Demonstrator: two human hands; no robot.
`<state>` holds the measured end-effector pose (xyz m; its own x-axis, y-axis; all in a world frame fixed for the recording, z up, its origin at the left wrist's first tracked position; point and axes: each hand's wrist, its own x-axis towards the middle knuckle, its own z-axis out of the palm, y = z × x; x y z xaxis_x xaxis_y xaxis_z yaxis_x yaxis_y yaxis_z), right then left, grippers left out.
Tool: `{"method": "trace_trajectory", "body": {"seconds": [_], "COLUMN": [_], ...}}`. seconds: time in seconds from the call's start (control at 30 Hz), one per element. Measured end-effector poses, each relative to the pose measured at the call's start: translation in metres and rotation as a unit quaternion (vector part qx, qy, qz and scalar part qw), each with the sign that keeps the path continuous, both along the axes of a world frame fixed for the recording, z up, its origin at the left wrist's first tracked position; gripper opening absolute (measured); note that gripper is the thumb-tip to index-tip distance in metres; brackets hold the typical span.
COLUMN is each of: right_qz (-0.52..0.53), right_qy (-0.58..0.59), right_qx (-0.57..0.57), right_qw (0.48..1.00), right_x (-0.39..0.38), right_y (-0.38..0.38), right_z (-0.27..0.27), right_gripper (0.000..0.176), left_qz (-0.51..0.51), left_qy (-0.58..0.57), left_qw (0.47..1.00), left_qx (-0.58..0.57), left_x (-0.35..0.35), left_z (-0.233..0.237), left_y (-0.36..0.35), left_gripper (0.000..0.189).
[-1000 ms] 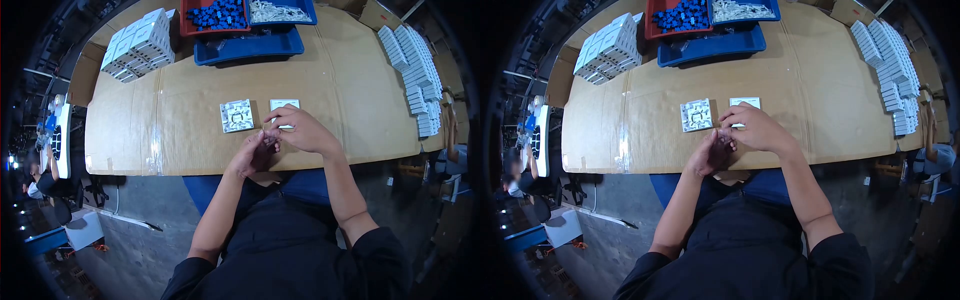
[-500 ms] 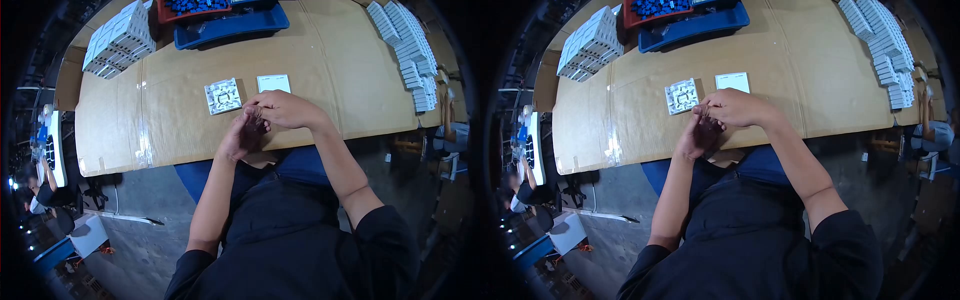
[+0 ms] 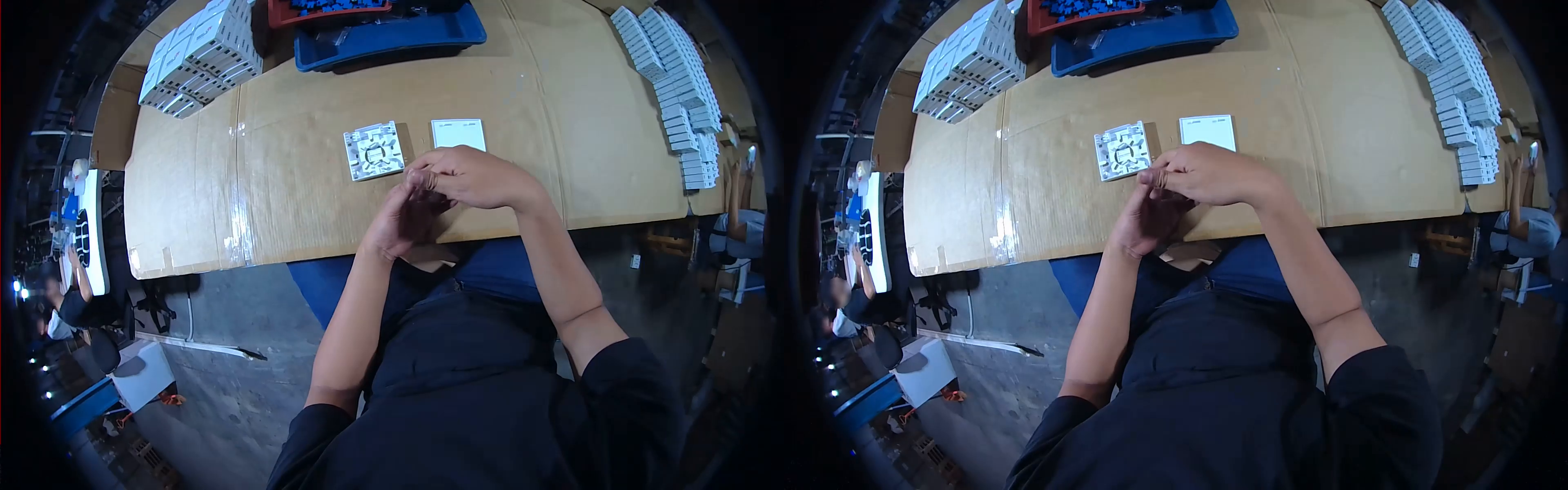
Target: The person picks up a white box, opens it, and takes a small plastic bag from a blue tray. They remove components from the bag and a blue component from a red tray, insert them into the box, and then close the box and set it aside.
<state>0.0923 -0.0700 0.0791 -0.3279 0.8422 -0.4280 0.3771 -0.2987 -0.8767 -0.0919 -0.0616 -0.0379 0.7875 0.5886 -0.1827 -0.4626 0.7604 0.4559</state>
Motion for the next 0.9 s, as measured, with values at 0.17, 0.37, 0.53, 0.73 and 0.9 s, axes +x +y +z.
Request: {"method": "trace_trajectory", "body": {"seconds": [0.17,0.37,0.53,0.73,0.9], "right_qz": [0.077,0.036,-0.114,-0.265,-0.285], "right_qy": [-0.070,0.035,-0.052,-0.251,-0.423], "right_qx": [0.088,0.106,0.252,0.370,0.385], "right_qw": [0.991,0.993,0.960,0.854,0.769], "right_x": [0.007,0.045,0.105,0.183,0.213], "right_y": [0.006,0.024,0.101,0.219,0.289], "right_z": [-0.015,-0.005,0.002,-0.013,-0.019], "right_gripper": [0.033,0.033,0.027,0.024,0.024], "left_qz": [0.013,-0.017,-0.022,-0.017,-0.028], "left_qy": [0.013,-0.021,-0.038,-0.043,-0.034], "left_qw": [1.000,0.998,0.994,0.993,0.992], "left_qx": [-0.011,-0.061,-0.101,-0.106,-0.119], "left_x": [0.002,0.003,0.005,0.004,0.005], "left_z": [0.006,-0.001,0.012,0.010,0.002], "left_y": [-0.003,0.003,0.007,0.006,0.011], "left_gripper": [0.052,0.058,0.066,0.062,0.061]}}
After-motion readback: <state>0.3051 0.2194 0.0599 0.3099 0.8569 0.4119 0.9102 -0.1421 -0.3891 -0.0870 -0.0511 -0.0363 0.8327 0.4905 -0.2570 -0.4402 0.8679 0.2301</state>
